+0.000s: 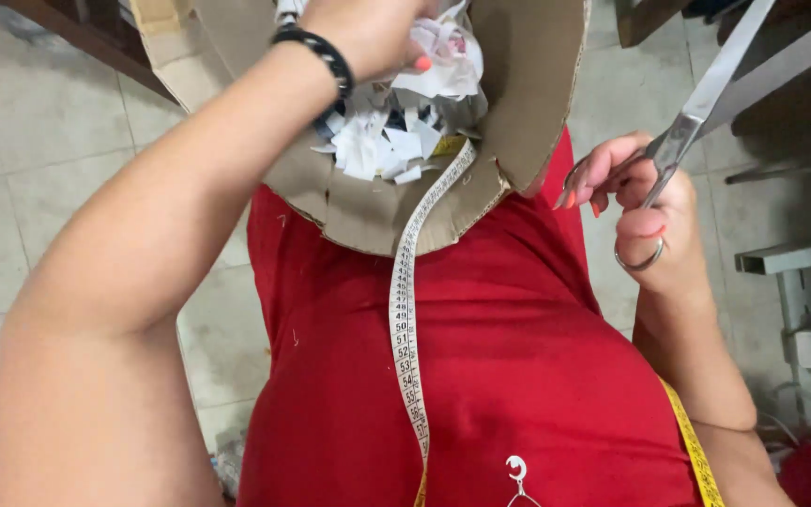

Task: The person is using scissors to cut small pieces of fabric scraps into even smaller bits over a cardboard box.

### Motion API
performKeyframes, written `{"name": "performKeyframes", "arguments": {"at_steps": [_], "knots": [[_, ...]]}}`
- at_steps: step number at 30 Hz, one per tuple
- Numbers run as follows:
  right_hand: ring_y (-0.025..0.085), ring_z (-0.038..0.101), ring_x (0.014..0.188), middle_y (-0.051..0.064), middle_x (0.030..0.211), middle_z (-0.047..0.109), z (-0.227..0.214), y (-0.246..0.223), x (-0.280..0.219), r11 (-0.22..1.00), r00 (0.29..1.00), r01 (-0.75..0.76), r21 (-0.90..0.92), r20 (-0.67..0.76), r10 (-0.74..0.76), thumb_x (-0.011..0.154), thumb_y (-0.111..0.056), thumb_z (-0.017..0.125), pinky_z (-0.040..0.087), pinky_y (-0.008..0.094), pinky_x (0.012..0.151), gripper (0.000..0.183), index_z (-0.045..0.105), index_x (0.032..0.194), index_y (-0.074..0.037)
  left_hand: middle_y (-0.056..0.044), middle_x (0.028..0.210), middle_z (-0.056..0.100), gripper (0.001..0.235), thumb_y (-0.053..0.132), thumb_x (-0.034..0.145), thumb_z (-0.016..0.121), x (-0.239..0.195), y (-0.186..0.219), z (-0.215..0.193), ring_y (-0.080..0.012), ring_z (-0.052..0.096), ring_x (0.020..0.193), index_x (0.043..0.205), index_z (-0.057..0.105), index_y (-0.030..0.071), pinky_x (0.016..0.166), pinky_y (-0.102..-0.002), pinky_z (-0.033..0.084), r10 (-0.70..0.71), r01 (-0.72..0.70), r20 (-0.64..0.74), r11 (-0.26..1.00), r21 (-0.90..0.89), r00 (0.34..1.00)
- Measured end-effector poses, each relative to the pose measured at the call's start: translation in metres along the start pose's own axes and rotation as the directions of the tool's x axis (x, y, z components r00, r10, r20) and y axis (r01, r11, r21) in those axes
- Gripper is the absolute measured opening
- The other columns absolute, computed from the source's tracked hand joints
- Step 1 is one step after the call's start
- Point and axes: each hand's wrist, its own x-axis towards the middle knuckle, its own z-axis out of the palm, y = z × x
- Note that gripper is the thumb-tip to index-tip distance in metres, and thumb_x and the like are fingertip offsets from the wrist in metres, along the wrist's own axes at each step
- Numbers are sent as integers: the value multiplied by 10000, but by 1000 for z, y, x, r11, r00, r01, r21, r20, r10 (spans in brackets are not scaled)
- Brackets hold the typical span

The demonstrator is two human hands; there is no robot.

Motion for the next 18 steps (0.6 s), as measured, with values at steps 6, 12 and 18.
{"name": "performKeyframes", "arguments": {"at_steps": [6, 12, 18], "knots": [[241, 681, 1095, 180, 1231, 660, 25, -33, 41, 996, 993, 85, -15, -77, -86, 848, -394, 736, 550, 268, 846, 645, 524, 1287, 28, 77, 847, 629, 283, 333, 953, 897, -98, 6, -70, -70, 522, 723, 967, 662, 177, 637, -260, 394, 136, -303, -343, 812, -500, 930], [94, 603, 833, 61, 1032, 716, 58, -62, 86, 960, 959, 215, -177, -145, -241, 904, -28, 762, 519, 227, 751, 258, 687, 1151, -18, 55, 862, 623, 322, 302, 846, 932, -139, 26, -61, -59, 504, 749, 951, 692, 115, 648, -227, 387, 84, -455, -552, 674, -582, 830], [46, 444, 640, -19, 836, 608, 41, -55, 90, 904, 953, 130, -407, -201, -227, 892, 70, 648, 389, 218, 623, 383, 735, 1235, -77, 2, 1043, 720, 170, 203, 956, 792, -152, -1, -58, -52, 556, 725, 1086, 757, 99, 655, -216, 463, 17, -397, -534, 688, -607, 846]]}}
